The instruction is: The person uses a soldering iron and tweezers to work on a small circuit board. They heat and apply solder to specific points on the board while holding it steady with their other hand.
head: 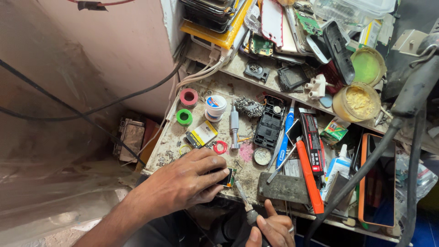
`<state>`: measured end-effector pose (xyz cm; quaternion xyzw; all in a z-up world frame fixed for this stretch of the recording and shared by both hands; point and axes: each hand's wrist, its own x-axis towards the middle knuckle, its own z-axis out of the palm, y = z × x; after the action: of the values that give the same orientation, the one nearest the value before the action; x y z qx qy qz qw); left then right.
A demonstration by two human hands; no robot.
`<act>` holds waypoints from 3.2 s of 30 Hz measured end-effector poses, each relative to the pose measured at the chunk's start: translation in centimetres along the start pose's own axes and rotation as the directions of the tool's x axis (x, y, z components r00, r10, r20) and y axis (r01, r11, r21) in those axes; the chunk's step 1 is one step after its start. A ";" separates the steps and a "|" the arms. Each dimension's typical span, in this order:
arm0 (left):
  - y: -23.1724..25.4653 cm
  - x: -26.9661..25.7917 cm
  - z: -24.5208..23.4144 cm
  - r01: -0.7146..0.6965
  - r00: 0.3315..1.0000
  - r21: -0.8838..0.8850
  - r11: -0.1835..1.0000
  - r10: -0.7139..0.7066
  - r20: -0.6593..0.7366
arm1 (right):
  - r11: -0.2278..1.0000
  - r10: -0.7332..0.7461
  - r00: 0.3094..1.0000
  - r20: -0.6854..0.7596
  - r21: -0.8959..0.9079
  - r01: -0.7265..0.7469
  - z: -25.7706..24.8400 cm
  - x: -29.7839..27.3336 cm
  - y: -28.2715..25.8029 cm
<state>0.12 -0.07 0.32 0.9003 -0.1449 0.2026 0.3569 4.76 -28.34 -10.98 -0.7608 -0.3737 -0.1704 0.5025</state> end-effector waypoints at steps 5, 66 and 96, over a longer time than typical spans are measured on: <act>0.0 0.0 0.0 -0.004 1.000 0.011 1.000 0.004 -0.006 | 1.000 0.005 0.999 0.051 -0.022 -0.004 -0.4 -0.4 0.1; 1.0 0.0 -0.2 0.005 0.997 0.089 0.996 0.002 -0.073 | 0.990 -0.021 0.993 -0.119 0.134 0.037 -2.3 -1.5 2.0; 4.2 10.2 5.8 0.370 0.882 0.357 0.858 -0.445 0.156 | 0.859 -0.152 0.940 -0.305 -0.511 -0.027 -2.9 2.4 -3.5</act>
<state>8.87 -8.32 3.71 0.9731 0.0437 0.0358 0.2232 4.10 -29.27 -6.00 -0.8132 -0.2494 -0.4059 0.3344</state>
